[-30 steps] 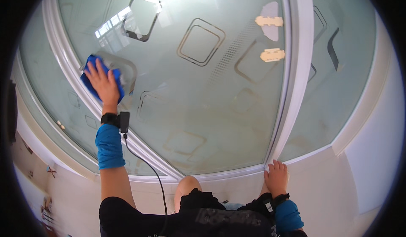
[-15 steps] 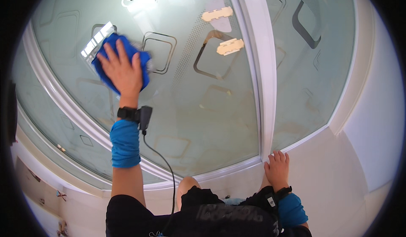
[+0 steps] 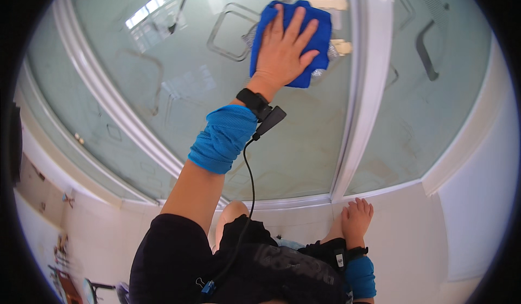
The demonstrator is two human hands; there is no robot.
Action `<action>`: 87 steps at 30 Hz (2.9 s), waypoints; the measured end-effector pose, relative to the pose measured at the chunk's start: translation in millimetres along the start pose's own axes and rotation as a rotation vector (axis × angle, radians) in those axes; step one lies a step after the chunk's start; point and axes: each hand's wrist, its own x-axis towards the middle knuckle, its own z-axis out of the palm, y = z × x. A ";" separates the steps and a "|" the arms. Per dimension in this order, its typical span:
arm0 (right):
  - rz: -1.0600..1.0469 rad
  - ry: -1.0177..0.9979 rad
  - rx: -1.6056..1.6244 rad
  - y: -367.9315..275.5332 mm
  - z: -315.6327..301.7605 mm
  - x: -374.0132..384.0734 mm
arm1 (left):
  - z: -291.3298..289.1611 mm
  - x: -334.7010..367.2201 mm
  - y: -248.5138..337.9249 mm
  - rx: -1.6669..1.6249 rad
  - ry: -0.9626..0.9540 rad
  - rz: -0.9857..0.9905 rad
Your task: The person wipes a glass shower door with a blue cloth, then moves to wipe a white door and its frame. The person uses a cloth to clean the surfaces in a home setting.
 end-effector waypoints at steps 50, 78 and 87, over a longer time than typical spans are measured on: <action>-0.051 -0.139 -0.061 19.8 -9.1 19.9 | 52.7 -106.1 64.1 -0.048 -0.179 -0.123; -0.160 -0.237 -0.072 16.7 -12.2 11.6 | -56.5 -400.0 -121.4 0.435 0.194 -0.995; -0.195 -0.178 -0.151 9.9 -6.5 29.5 | 21.2 -345.0 -91.4 0.604 0.283 -1.395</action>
